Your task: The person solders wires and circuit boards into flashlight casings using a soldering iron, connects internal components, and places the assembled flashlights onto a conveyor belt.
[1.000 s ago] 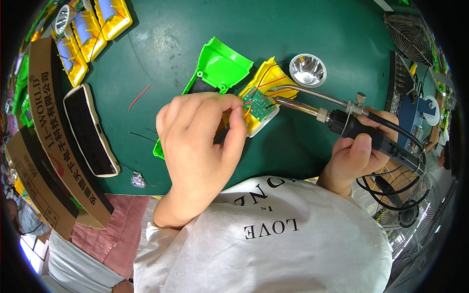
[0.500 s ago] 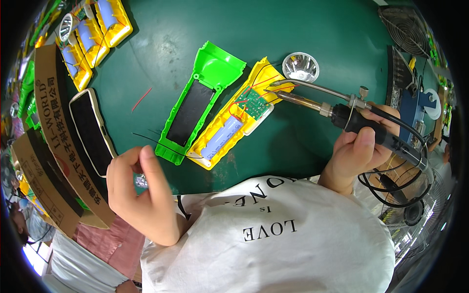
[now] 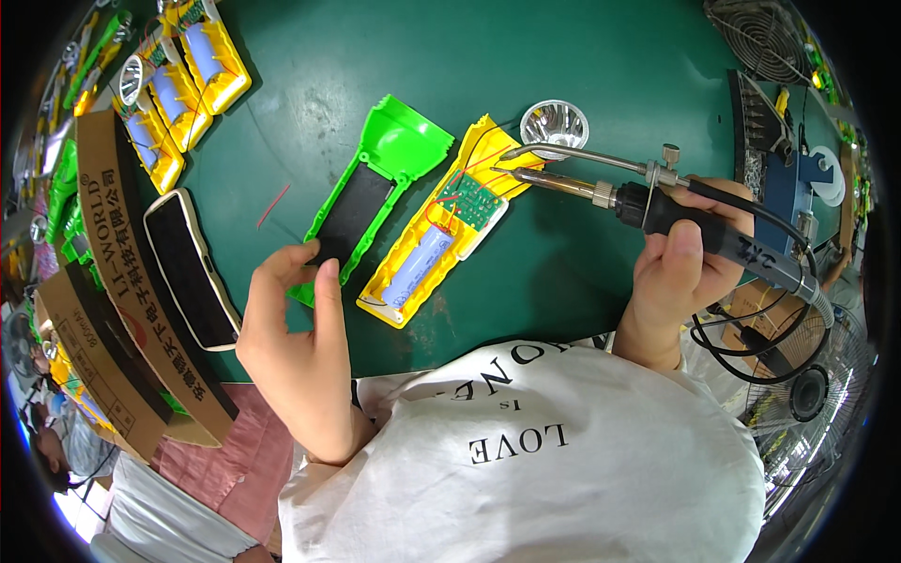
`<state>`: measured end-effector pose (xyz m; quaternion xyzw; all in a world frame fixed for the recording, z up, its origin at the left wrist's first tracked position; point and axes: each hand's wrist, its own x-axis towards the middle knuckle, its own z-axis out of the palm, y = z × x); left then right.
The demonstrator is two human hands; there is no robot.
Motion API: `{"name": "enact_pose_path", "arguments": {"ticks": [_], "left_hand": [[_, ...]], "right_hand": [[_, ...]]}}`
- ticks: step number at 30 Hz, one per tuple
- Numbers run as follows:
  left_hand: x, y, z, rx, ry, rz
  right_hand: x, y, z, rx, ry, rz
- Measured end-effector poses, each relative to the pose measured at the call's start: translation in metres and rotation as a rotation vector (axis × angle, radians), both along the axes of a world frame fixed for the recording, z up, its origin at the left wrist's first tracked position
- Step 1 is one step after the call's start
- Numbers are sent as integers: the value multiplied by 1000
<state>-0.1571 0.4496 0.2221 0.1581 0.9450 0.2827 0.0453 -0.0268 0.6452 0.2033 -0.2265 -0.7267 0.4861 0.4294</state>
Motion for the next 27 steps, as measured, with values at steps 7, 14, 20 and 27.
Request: {"name": "enact_pose_path", "arguments": {"ticks": [7,14,20,27], "left_hand": [[5,15,-10,343,44,-256],[11,32,-26,268,202,-485],[10,33,-31,277,261,-495],[12,39,-29,186,324,-540]], "right_hand": [[-3,4,0,171,-60,-66],[1,4,2,16,12,-31],[-1,4,3,11,17,-32],[-6,2,8,-62,27,18]]}}
